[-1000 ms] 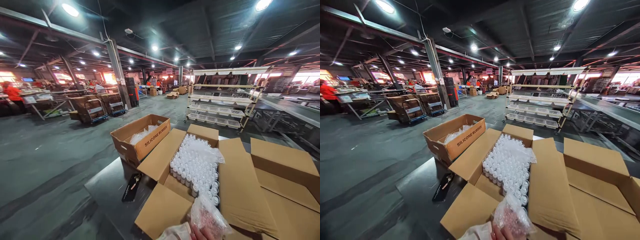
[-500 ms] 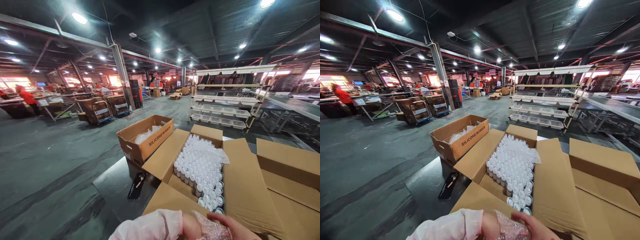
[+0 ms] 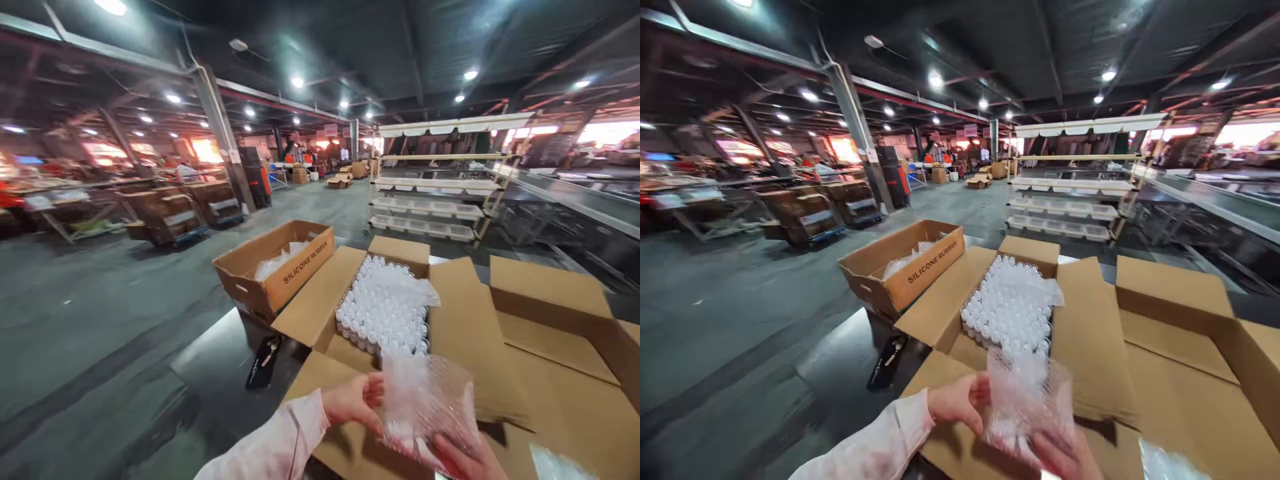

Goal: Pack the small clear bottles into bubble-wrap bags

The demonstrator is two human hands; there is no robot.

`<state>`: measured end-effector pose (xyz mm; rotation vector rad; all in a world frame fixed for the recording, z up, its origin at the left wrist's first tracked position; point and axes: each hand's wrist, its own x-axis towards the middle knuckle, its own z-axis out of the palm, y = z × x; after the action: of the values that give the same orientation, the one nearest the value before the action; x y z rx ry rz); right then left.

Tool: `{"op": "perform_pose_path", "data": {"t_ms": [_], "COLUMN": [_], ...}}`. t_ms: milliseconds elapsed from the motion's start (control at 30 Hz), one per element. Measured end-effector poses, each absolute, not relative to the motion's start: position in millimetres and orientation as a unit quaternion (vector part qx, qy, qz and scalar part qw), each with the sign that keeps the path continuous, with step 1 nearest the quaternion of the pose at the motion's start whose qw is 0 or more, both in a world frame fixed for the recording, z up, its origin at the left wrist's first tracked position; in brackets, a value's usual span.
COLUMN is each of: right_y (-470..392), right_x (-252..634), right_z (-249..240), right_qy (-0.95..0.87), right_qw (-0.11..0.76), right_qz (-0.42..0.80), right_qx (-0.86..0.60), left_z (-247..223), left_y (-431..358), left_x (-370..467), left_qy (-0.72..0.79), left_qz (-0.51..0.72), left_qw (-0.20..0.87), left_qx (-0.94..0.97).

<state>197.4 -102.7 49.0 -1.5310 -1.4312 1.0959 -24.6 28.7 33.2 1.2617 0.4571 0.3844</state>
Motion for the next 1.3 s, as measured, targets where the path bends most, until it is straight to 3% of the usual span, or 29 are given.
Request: {"op": "perform_pose_path", "data": {"t_ms": [100, 200, 300, 400, 467, 700, 867, 1033, 1133, 1300], "right_y": [-104, -112, -123, -129, -131, -141, -149, -152, -158, -176], "right_x": [196, 205, 208, 199, 191, 185, 191, 200, 206, 205], "right_z": [59, 53, 49, 51, 51, 34, 31, 13, 9, 11], "right_qy": [-0.547, -0.462, -0.418, -0.507, -0.542, -0.469, -0.597, -0.447, -0.435, -0.649], "right_qw": [0.400, 0.489, 0.562, 0.494, 0.456, 0.444, 0.436, 0.459, 0.422, 0.299], "right_qz": [0.387, 0.344, 0.406, 0.490, 0.471, 0.434, 0.316, 0.380, 0.380, 0.223], "right_qx": [-0.625, -0.655, -0.587, -0.509, -0.526, -0.628, -0.594, -0.667, -0.699, -0.663], "left_z": [13, 24, 34, 30, 24, 1, -4, 1, -2, -11], "left_y": [-5, -12, -4, -4, -5, -8, -8, -11, -21, -43], "left_x": [-2, 0, -2, -3, -5, -10, -5, 2, 12, 38], "left_qy": [0.235, 0.253, 0.257, 0.270, 0.242, 0.193, 0.218, 0.105, 0.154, 0.294], "left_qz": [0.222, 0.230, 0.171, 0.143, 0.140, 0.219, 0.208, 0.158, 0.167, 0.100], "left_qw": [0.762, 0.731, 0.728, 0.747, 0.750, 0.620, 0.673, 0.664, 0.640, 0.726], "left_qx": [0.560, 0.591, 0.612, 0.591, 0.599, 0.728, 0.676, 0.723, 0.734, 0.613]}}
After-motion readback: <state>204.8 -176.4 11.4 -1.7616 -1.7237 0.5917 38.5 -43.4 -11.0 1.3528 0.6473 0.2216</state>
